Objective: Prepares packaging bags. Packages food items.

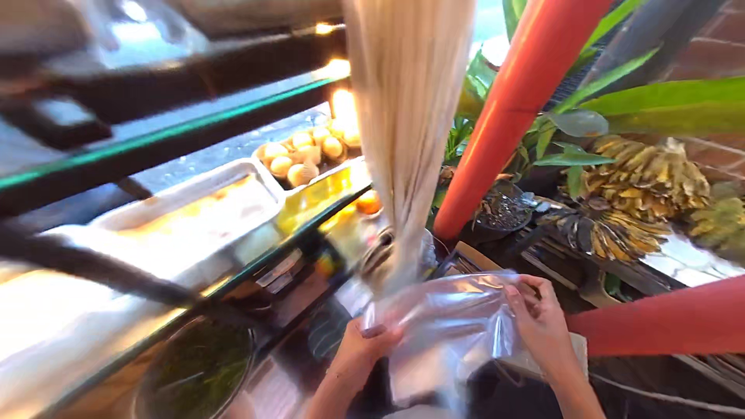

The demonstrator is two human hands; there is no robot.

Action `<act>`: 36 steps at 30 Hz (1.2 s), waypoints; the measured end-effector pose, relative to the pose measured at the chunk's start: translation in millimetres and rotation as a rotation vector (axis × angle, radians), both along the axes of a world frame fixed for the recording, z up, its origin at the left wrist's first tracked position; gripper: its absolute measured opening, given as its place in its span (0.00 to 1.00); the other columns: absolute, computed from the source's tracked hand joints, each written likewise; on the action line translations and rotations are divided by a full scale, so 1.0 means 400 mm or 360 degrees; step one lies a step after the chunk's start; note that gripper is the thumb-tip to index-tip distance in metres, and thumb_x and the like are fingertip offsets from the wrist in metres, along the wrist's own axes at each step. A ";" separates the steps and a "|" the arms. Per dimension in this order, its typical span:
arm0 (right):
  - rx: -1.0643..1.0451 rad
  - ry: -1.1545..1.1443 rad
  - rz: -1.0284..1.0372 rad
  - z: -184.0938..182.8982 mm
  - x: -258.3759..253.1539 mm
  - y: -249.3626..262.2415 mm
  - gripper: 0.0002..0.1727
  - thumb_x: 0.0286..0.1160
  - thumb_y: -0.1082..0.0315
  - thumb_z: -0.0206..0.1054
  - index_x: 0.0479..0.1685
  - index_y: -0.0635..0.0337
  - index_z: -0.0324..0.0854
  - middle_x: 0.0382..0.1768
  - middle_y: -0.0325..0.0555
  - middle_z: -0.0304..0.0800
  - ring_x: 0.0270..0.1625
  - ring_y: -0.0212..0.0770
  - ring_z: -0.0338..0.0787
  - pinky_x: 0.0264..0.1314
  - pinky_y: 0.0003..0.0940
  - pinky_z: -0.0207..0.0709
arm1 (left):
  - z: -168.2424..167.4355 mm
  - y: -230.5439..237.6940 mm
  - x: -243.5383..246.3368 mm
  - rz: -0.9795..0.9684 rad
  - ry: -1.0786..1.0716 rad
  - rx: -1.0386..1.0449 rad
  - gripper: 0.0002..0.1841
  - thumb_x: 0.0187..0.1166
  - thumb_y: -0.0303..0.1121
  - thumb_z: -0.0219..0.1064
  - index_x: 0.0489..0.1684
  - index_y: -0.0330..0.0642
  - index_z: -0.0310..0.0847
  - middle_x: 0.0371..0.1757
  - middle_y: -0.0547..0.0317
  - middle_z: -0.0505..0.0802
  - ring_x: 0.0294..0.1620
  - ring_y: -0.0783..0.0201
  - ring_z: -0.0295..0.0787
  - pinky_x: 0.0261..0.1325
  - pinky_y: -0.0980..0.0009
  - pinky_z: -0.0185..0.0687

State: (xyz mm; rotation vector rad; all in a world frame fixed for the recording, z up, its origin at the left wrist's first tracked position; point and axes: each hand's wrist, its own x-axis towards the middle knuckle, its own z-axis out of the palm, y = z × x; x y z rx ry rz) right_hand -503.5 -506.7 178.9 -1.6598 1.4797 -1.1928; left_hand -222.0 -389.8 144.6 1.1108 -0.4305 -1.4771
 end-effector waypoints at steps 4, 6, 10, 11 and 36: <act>-0.0105 0.0167 0.0209 0.044 0.154 0.048 0.25 0.80 0.56 0.70 0.66 0.68 0.77 0.48 0.52 0.91 0.45 0.45 0.93 0.43 0.45 0.90 | -0.017 0.030 0.005 0.0463 -0.0256 -0.0115 0.14 0.57 0.25 0.83 0.38 0.32 0.88 0.34 0.51 0.96 0.36 0.61 0.94 0.43 0.62 0.93; 0.0254 0.0018 0.0687 0.063 0.270 0.131 0.21 0.78 0.55 0.72 0.58 0.63 0.84 0.42 0.45 0.94 0.38 0.40 0.94 0.38 0.41 0.91 | -0.011 0.044 -0.005 0.0628 -0.0293 -0.0168 0.11 0.56 0.21 0.80 0.34 0.34 0.86 0.32 0.54 0.95 0.34 0.63 0.94 0.41 0.64 0.93; 0.0584 -0.0508 0.1199 -0.009 0.413 0.209 0.06 0.76 0.73 0.72 0.44 0.66 0.89 0.34 0.43 0.96 0.33 0.35 0.95 0.39 0.34 0.93 | 0.060 0.091 0.020 0.0903 -0.0299 0.0000 0.11 0.64 0.21 0.80 0.40 0.31 0.86 0.31 0.56 0.95 0.31 0.67 0.93 0.39 0.69 0.93; 0.0745 -0.0683 0.1244 -0.009 0.431 0.207 0.05 0.79 0.74 0.68 0.45 0.66 0.88 0.35 0.43 0.95 0.35 0.36 0.95 0.41 0.35 0.93 | 0.069 0.121 0.041 0.0948 -0.0332 -0.0020 0.11 0.64 0.22 0.80 0.42 0.32 0.86 0.31 0.57 0.95 0.31 0.67 0.94 0.40 0.69 0.93; -0.0001 0.0000 0.2523 -0.178 0.914 0.677 0.15 0.51 0.78 0.76 0.42 0.60 0.89 0.43 0.42 0.92 0.47 0.38 0.92 0.51 0.38 0.90 | -0.018 1.066 0.282 0.2534 -0.2095 0.1121 0.28 0.59 0.38 0.77 0.59 0.31 0.80 0.33 0.57 0.90 0.30 0.69 0.89 0.32 0.70 0.90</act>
